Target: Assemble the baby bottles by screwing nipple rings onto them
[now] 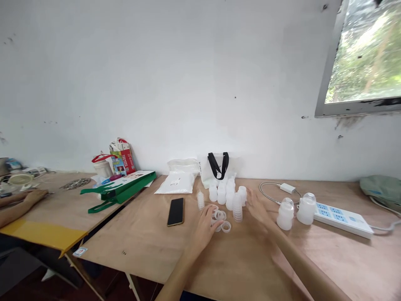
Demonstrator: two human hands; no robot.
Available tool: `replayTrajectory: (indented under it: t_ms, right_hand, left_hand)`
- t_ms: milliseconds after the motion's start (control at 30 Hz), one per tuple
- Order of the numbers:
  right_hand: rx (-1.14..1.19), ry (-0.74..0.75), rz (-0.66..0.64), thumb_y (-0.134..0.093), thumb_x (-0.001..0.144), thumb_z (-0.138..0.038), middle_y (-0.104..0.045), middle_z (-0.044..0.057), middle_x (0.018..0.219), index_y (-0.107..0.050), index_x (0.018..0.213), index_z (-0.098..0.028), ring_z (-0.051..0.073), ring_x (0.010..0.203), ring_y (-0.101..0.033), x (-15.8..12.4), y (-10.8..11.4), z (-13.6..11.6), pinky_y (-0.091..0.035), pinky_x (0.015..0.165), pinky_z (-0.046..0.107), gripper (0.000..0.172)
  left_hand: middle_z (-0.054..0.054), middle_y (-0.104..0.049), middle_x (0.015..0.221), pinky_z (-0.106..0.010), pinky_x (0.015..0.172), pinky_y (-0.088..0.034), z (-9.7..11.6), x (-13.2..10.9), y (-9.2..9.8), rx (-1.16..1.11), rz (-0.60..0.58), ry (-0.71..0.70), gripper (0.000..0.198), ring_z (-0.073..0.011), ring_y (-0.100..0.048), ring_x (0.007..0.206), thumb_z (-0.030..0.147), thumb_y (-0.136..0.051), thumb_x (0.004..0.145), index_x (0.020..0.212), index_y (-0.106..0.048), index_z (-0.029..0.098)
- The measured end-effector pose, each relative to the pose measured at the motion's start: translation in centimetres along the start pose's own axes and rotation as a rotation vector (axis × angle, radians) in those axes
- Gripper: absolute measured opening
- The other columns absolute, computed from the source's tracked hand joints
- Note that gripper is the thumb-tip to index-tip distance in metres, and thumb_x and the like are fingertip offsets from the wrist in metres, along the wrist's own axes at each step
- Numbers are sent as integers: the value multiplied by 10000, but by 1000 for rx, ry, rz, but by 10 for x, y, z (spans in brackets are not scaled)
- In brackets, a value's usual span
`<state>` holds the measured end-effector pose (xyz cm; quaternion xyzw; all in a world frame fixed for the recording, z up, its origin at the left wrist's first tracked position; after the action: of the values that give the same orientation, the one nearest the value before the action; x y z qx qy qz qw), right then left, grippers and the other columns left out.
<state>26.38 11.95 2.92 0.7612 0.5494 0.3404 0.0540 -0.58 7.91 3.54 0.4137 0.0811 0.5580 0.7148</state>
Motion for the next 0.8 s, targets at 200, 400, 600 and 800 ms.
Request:
replayTrajectory:
  t_ms: [200,400,600,800]
  right_hand:
    - [-250,189,169,-450,951,-414,-368,121,1623,-424,1494,-242,312,1517,-323,-25,69,-25,-235,1255,541,571]
    - [-353,-71,310,-547,798,-604,-513,220,1473,-351,1518,-162,426,1376,-485,-38,116,26,-431,1073,567,867]
    - [-175,-281,46,-635,701,-617,-723,110,1050,-575,1216,-208,356,979,-691,-60,96,33,-531,842,458,660]
    - [-149,-112,-232,-631,786,-511,-754,61,936,-683,965,-242,310,900,-699,-102,53,-45,-541,822,416,327]
  left_hand:
    - [-72,-505,1520,-429,1213,-382,10,-36,16,-8,64,107,368,-284,-452,1447,530,-499,990,1244,-620,293]
    - [-52,-672,949,-361,847,-502,1,-47,20,28,64,232,288,-242,-640,926,522,-536,932,888,-626,252]
    - [2,-616,738,-288,653,-373,24,-50,26,-122,-145,193,354,-184,-558,726,518,-527,943,783,-612,213]
    - [-2,-657,958,-292,800,-457,71,-63,26,-293,-221,191,389,-189,-589,857,580,-558,939,1163,-629,270]
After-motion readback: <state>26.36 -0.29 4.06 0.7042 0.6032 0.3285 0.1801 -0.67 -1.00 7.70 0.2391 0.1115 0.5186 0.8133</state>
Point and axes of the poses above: each hand's wrist, its own x-axis towards the middle knuckle, its own y-axis out of the back of the hand, z = x × y, the point moved 2 cm from there along x, towards the middle knuckle
